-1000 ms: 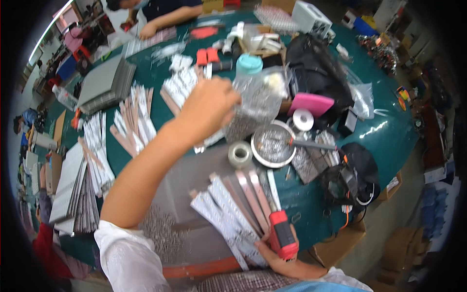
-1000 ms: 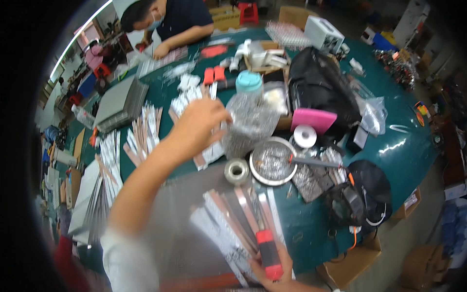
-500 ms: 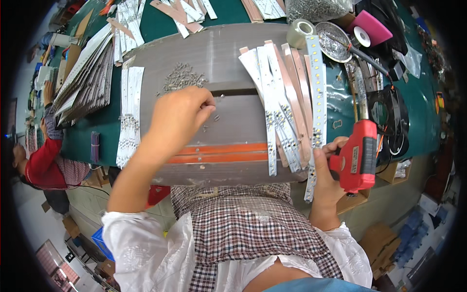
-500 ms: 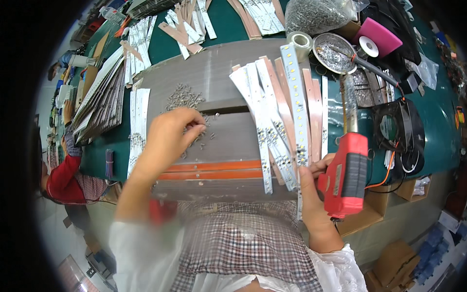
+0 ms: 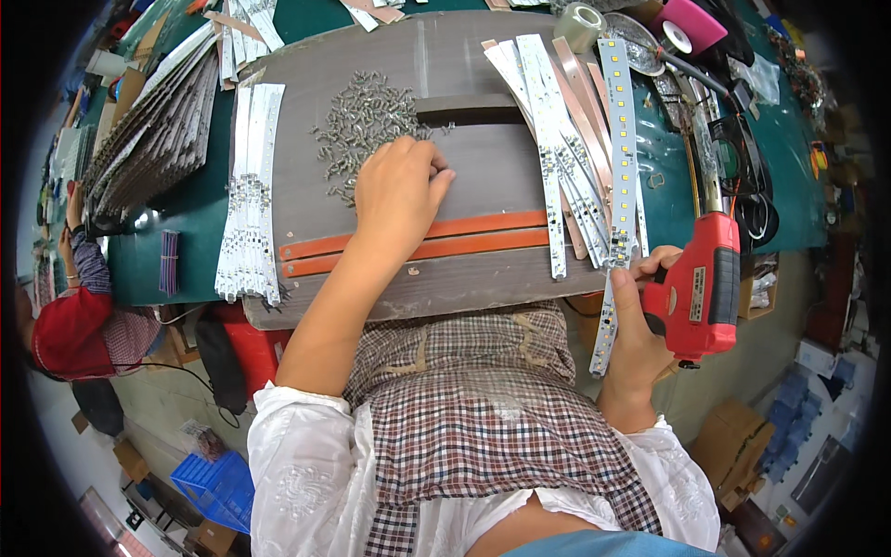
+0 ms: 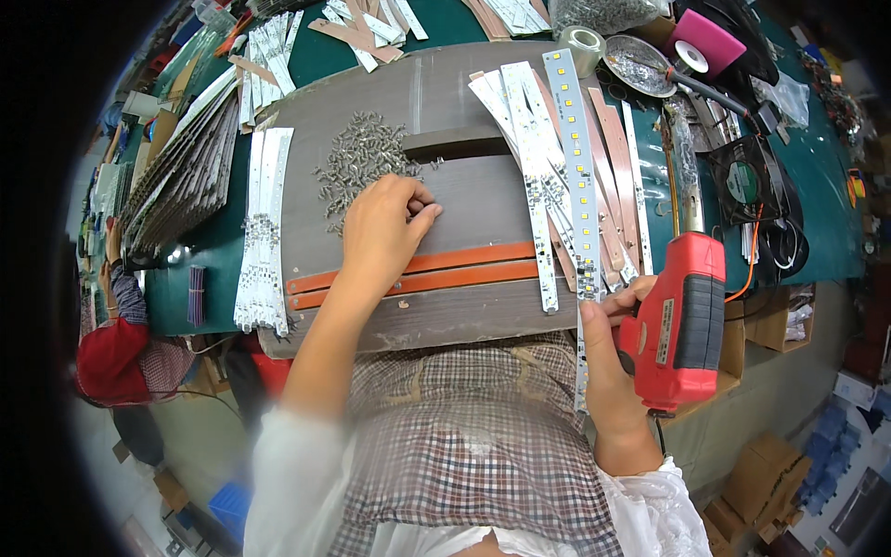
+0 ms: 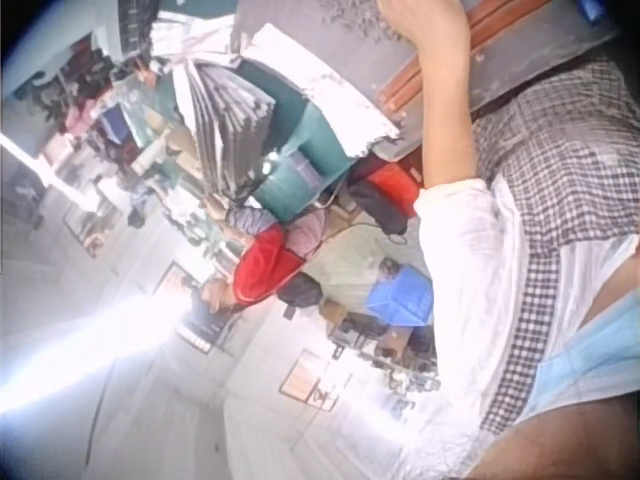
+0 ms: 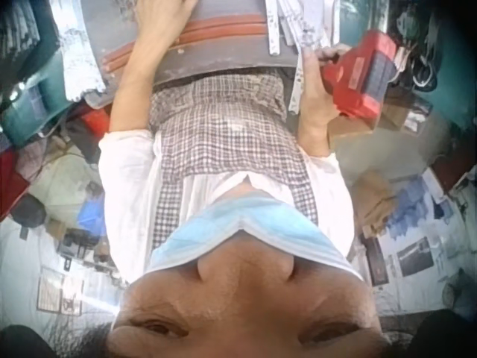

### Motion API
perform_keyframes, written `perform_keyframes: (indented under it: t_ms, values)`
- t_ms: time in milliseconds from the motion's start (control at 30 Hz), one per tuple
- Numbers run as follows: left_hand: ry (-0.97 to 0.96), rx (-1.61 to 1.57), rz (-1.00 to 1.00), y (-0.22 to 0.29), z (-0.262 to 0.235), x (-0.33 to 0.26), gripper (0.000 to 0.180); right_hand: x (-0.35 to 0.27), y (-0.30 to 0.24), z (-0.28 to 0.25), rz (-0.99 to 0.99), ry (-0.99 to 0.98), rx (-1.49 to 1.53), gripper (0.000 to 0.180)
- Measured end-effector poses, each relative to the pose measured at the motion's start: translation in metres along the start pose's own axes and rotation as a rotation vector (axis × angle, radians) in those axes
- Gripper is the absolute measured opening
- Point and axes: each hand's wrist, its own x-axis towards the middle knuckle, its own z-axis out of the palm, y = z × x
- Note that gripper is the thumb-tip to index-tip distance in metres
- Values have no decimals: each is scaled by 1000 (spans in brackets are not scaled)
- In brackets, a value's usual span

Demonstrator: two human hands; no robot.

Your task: The person solders electronic components onto LED light strips using a soldering iron, placing components onto the strips by hand and setting completed strips aside.

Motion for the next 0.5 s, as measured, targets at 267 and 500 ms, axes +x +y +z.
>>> perform_keyframes:
  t_ms: [267,500]
  values:
    - [102,-19,49,4,-9,-10,13,-12,5,19,165,-98,40,40]
    - [-135,-1286,-511,30,-32,-38,13,-14,14,49,247,-213,139,44]
